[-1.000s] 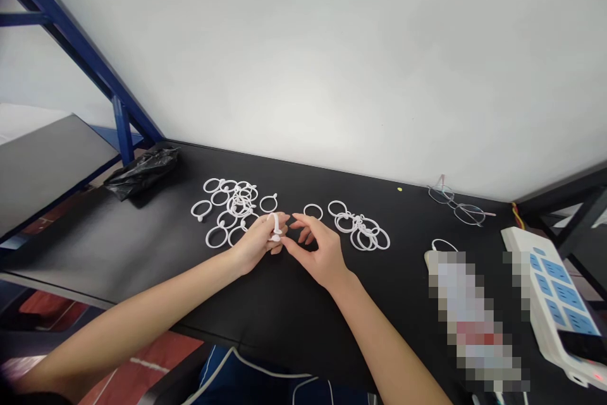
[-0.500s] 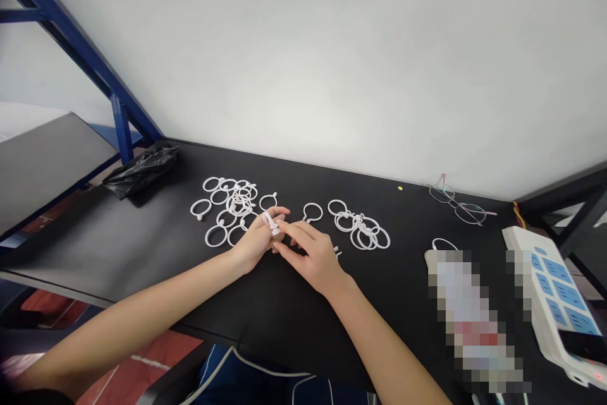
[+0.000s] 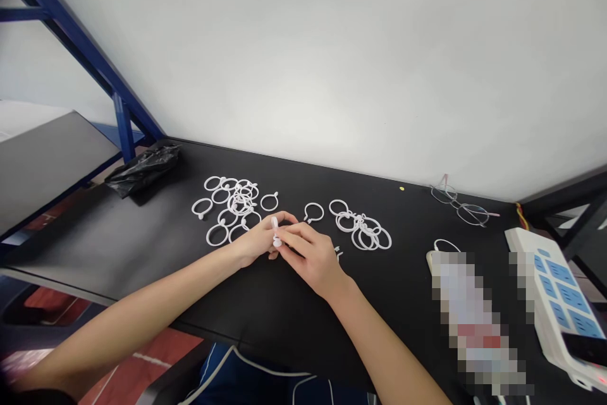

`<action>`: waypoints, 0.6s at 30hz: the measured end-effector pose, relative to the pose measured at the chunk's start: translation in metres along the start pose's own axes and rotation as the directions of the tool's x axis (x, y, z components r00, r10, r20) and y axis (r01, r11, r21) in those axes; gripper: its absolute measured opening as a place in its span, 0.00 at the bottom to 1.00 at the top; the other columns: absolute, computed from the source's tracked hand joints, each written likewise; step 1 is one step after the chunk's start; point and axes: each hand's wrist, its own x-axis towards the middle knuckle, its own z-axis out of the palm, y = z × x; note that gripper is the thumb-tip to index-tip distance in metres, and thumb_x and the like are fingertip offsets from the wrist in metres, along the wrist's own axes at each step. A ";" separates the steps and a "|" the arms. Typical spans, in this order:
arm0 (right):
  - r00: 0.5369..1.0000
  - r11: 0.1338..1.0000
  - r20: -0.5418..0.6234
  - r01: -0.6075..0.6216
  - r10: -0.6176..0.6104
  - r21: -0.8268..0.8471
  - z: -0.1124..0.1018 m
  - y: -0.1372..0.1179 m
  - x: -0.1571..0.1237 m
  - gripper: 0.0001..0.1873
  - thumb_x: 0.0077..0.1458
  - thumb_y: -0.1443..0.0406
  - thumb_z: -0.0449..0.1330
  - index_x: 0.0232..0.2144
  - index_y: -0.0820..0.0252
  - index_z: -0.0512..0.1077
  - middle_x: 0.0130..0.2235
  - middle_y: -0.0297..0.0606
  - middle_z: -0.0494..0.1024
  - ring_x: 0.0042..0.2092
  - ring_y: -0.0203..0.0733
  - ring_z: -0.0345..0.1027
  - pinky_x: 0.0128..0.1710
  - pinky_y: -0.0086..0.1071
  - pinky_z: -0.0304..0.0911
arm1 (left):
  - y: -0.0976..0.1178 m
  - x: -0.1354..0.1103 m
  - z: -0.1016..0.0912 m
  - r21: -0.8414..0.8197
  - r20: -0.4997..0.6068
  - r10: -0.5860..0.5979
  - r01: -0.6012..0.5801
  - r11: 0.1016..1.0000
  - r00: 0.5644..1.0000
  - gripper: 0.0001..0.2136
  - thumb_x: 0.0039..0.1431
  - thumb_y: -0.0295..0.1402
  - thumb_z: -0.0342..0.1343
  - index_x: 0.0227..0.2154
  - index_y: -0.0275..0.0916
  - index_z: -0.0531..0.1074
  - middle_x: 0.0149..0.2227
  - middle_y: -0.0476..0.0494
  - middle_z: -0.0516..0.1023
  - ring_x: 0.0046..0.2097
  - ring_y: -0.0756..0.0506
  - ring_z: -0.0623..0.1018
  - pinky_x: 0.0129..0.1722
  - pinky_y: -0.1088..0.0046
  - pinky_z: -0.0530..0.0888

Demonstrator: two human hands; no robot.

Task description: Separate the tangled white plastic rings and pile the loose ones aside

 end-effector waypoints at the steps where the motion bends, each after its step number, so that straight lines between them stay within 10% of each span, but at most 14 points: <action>1: 1.000 1.000 0.002 0.020 -0.020 -0.009 0.000 0.000 0.000 0.18 0.59 0.73 0.60 0.49 0.52 0.73 0.39 0.37 0.79 0.34 0.35 0.74 0.30 0.27 0.73 | 0.000 0.000 -0.001 0.007 0.008 -0.004 0.004 1.000 1.000 0.11 0.52 0.28 0.53 0.40 0.38 0.65 0.21 0.57 0.65 0.18 0.56 0.61 0.15 0.84 0.60; 11: 0.978 0.996 -0.194 -0.085 0.081 -0.010 -0.003 0.000 0.000 0.14 0.57 0.75 0.60 0.43 0.56 0.75 0.35 0.38 0.77 0.29 0.34 0.70 0.27 0.30 0.71 | 0.002 -0.005 0.008 -0.061 0.027 0.205 -0.203 0.977 0.978 0.07 0.59 0.37 0.53 0.36 0.40 0.64 0.16 0.63 0.51 0.17 0.56 0.51 0.19 0.81 0.66; 18: 0.947 0.976 -0.238 -0.201 0.215 0.082 -0.004 -0.001 -0.001 0.13 0.58 0.74 0.59 0.43 0.56 0.75 0.35 0.37 0.77 0.33 0.37 0.72 0.29 0.32 0.72 | 0.000 -0.019 0.011 0.176 0.053 0.545 -0.545 0.820 0.837 0.19 0.65 0.44 0.50 0.54 0.38 0.61 0.21 0.57 0.63 0.22 0.54 0.63 0.24 0.78 0.64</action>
